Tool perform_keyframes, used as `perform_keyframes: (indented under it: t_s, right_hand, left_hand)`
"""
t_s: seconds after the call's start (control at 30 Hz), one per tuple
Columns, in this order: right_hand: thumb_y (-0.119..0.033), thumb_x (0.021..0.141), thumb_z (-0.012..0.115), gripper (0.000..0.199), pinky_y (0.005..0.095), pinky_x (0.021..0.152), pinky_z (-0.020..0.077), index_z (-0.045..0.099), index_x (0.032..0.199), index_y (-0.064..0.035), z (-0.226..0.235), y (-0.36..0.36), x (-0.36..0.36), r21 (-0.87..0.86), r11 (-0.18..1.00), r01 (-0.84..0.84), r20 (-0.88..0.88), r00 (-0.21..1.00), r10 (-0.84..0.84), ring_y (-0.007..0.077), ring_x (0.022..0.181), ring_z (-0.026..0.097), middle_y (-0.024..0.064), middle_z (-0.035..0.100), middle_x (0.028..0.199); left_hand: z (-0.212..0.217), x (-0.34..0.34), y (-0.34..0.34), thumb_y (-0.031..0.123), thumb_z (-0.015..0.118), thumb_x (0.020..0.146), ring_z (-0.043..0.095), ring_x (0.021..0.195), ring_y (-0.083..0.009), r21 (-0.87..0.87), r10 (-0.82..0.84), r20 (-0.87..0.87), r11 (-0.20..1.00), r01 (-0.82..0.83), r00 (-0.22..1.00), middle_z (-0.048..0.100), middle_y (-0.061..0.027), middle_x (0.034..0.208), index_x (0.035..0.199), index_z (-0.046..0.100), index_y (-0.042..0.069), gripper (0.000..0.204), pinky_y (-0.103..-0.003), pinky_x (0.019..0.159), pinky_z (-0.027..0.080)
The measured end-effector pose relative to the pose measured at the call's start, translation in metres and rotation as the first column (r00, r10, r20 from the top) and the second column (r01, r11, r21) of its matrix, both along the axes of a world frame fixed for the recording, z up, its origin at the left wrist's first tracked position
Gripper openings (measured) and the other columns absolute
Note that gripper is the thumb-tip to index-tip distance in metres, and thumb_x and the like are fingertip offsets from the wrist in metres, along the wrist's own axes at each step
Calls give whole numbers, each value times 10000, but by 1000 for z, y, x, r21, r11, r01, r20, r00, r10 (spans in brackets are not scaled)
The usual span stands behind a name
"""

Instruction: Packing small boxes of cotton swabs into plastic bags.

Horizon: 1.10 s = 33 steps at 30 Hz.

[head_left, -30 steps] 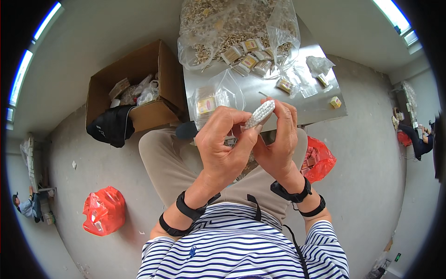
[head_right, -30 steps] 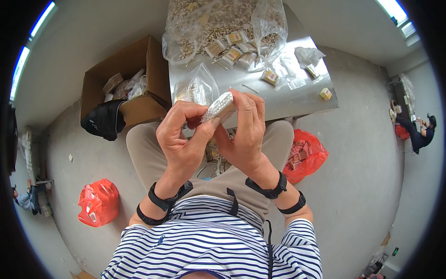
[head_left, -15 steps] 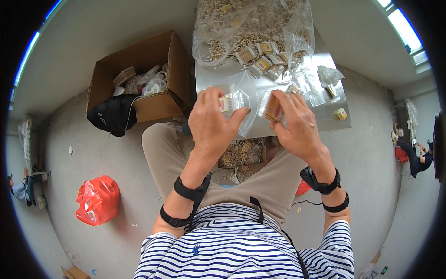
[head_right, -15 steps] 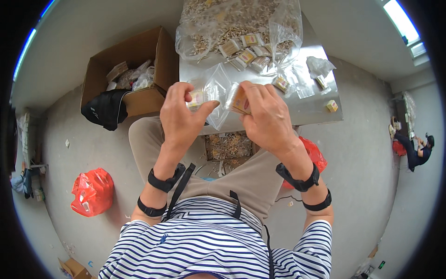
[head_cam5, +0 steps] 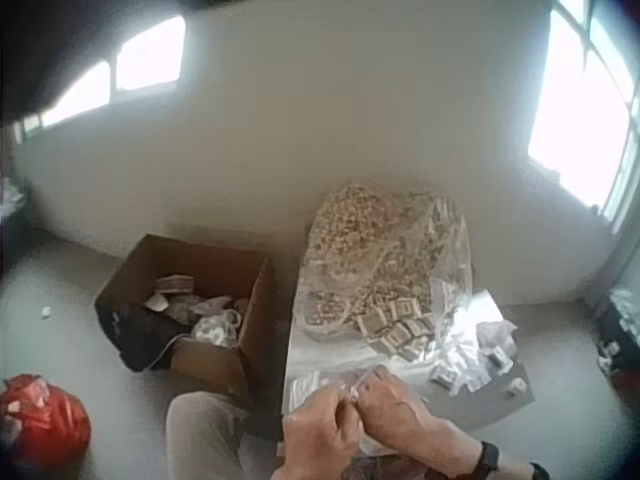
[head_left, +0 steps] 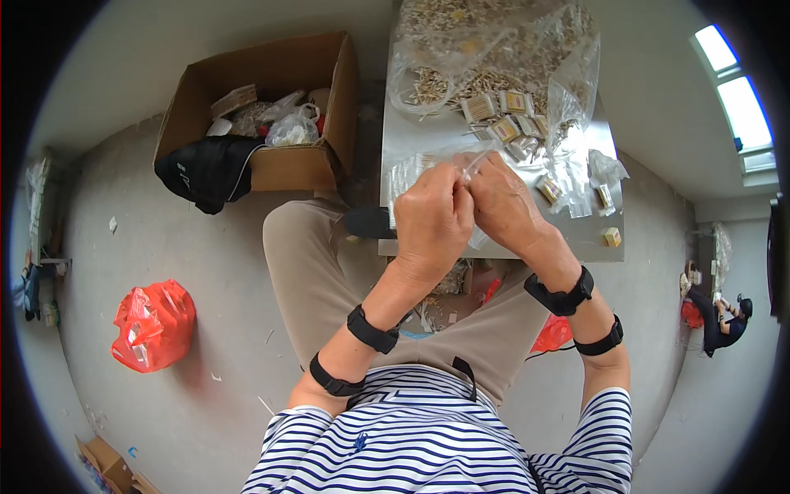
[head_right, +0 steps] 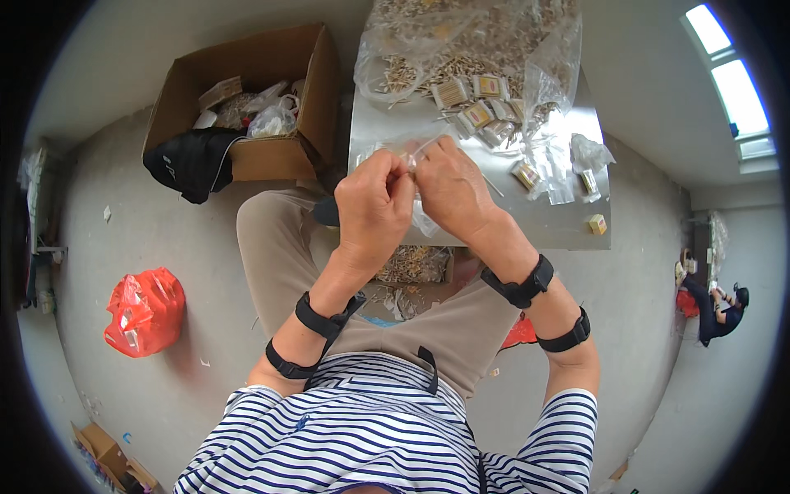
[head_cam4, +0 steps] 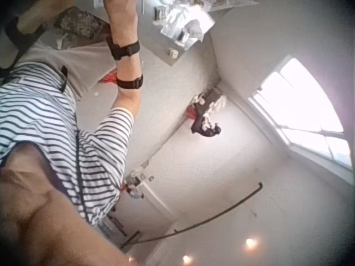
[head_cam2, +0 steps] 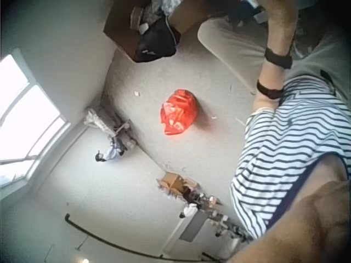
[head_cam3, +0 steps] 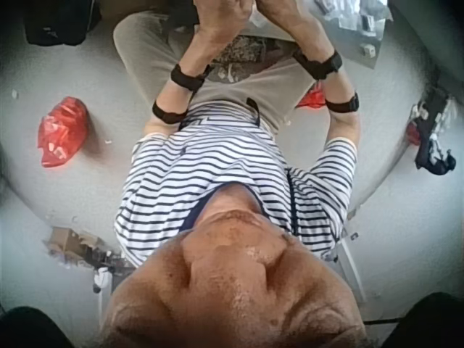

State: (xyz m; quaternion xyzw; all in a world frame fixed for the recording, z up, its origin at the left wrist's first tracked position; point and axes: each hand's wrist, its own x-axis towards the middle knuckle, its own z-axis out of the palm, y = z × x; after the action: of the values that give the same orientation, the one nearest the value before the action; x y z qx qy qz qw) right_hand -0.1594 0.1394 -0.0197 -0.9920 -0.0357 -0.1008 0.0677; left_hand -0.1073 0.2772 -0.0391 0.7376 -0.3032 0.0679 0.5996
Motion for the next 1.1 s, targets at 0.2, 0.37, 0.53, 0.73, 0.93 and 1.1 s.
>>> perform_keyframes:
  t_s: [0.2, 0.37, 0.53, 0.73, 0.93, 1.1]
  right_hand:
    - [-82, 748, 696, 301, 447, 803, 509, 672, 1047, -74, -39, -9, 14, 218, 974, 68, 115, 989, -95, 358, 1020, 580, 130, 639, 1062]
    - [-119, 729, 715, 361, 462, 758, 514, 701, 1085, -174, -21, 10, 12, 82, 986, 144, 86, 985, -151, 329, 986, 585, 93, 625, 1073]
    - [-123, 741, 725, 367, 449, 772, 531, 696, 1106, -144, -31, 12, 10, 117, 984, 136, 144, 978, -152, 332, 1000, 600, 95, 618, 1124]
    - [-103, 781, 725, 312, 430, 753, 544, 688, 1091, -110, -42, 14, 7, 300, 919, 258, 90, 951, -296, 332, 1008, 610, 132, 606, 1134]
    - [-92, 782, 748, 290, 439, 678, 526, 690, 1064, -124, -37, 13, 8, 38, 972, 232, 159, 959, -235, 323, 850, 616, 117, 570, 1004]
    - [-63, 746, 763, 350, 402, 623, 495, 709, 1090, -107, -41, 17, 13, 44, 965, 257, 177, 949, -261, 280, 736, 596, 95, 542, 886]
  left_hand:
    - [0, -1, 0, -12, 666, 825, 581, 559, -226, -87, -90, -107, 993, 81, 990, 605, -126, 675, 793, 573, -3, 99, -320, 542, 469]
    - [-2, 1, 7, -21, 668, 832, 587, 565, -190, -147, -141, -195, 983, 113, 971, 615, -110, 684, 813, 576, -6, 96, -308, 545, 470]
    - [-5, 1, 9, -25, 667, 838, 580, 571, -177, -146, -155, -195, 981, 128, 968, 612, -105, 688, 818, 571, -9, 99, -300, 548, 470]
    - [-9, 2, 10, -24, 670, 842, 565, 574, -163, -179, -201, -233, 970, 161, 951, 608, -100, 700, 832, 582, -14, 88, -289, 555, 469]
    - [-34, 33, 36, 157, 702, 907, 632, 955, -264, -69, -168, -169, 985, 159, 971, 642, -172, 1075, 1121, 592, -34, 307, -348, 840, 499]
    - [-99, 42, 35, 440, 586, 1004, 288, 1494, -355, 23, -272, -289, 957, 291, 918, 311, -271, 1584, 1538, 274, -58, 793, -395, 1199, 257]
